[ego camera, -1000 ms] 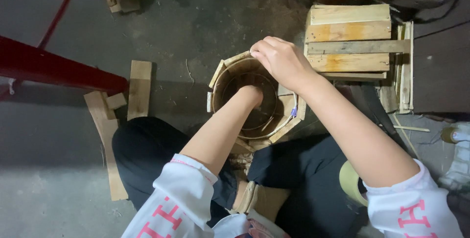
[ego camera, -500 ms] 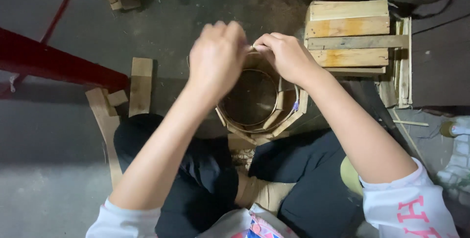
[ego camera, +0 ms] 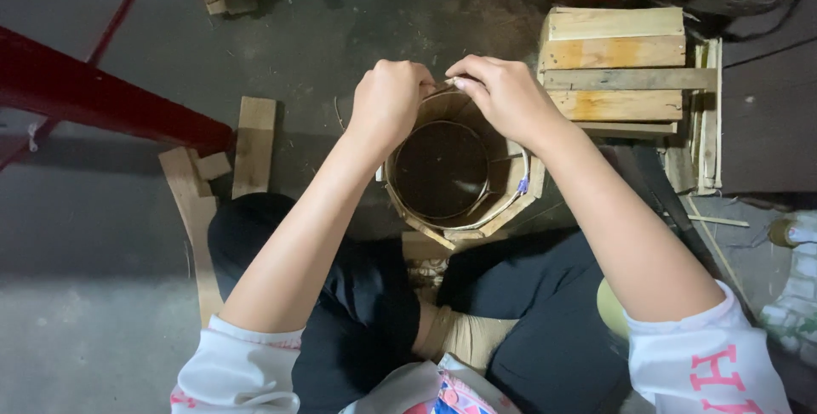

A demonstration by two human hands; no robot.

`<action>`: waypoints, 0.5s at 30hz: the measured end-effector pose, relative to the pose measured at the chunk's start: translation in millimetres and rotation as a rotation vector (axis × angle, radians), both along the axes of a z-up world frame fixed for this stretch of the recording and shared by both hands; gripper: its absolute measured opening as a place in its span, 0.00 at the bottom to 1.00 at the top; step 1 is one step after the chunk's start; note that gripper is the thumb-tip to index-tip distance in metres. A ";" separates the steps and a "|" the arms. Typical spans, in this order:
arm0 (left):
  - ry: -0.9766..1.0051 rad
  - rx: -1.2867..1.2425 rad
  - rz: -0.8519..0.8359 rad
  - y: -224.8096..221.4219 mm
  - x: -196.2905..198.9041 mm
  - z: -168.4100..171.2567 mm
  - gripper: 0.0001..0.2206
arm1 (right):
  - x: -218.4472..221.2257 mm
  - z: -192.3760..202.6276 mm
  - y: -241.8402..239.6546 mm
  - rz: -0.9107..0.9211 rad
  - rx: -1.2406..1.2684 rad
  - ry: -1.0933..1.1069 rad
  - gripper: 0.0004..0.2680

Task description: Assembling a wooden drum shell by arranging vertical slats and securing them with adhesive tape.

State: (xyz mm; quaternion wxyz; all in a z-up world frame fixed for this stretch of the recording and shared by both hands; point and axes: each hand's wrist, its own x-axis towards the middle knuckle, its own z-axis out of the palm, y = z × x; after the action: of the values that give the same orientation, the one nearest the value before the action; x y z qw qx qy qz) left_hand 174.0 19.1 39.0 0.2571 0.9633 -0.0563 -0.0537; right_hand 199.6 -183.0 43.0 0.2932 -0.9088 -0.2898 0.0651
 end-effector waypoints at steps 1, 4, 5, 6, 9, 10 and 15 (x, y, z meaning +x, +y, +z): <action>-0.008 -0.016 -0.005 -1.5 -0.4 -2.2 0.06 | 1.1 -3.0 -2.5 -0.001 0.019 -0.011 0.07; 0.003 -0.015 -0.003 8.7 2.9 -7.1 0.08 | 0.0 7.3 -8.3 0.017 0.097 0.036 0.10; 0.002 -0.015 -0.005 18.4 -5.1 -4.7 0.08 | -1.3 3.9 -19.2 0.016 0.097 0.035 0.10; -0.077 -0.239 0.039 27.9 -12.8 -2.3 0.11 | -2.4 0.5 -30.3 -0.090 0.274 0.075 0.10; -0.123 -0.732 0.156 31.5 -43.4 1.2 0.21 | -27.8 -1.3 -54.7 -0.279 0.591 0.198 0.19; -0.084 -0.997 0.239 29.4 -56.1 1.3 0.28 | -41.2 -1.5 -60.6 -0.353 0.732 0.286 0.29; 0.012 -1.182 0.218 2.2 -81.5 -47.0 0.30 | -83.9 -41.5 -55.1 -0.474 0.725 0.462 0.34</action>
State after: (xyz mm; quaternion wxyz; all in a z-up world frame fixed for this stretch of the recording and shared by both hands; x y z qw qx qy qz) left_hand 92.5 21.3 -8.0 0.7534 0.6570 0.0240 0.0078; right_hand 115.8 -238.0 1.5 0.6539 -0.7510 -0.0066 0.0915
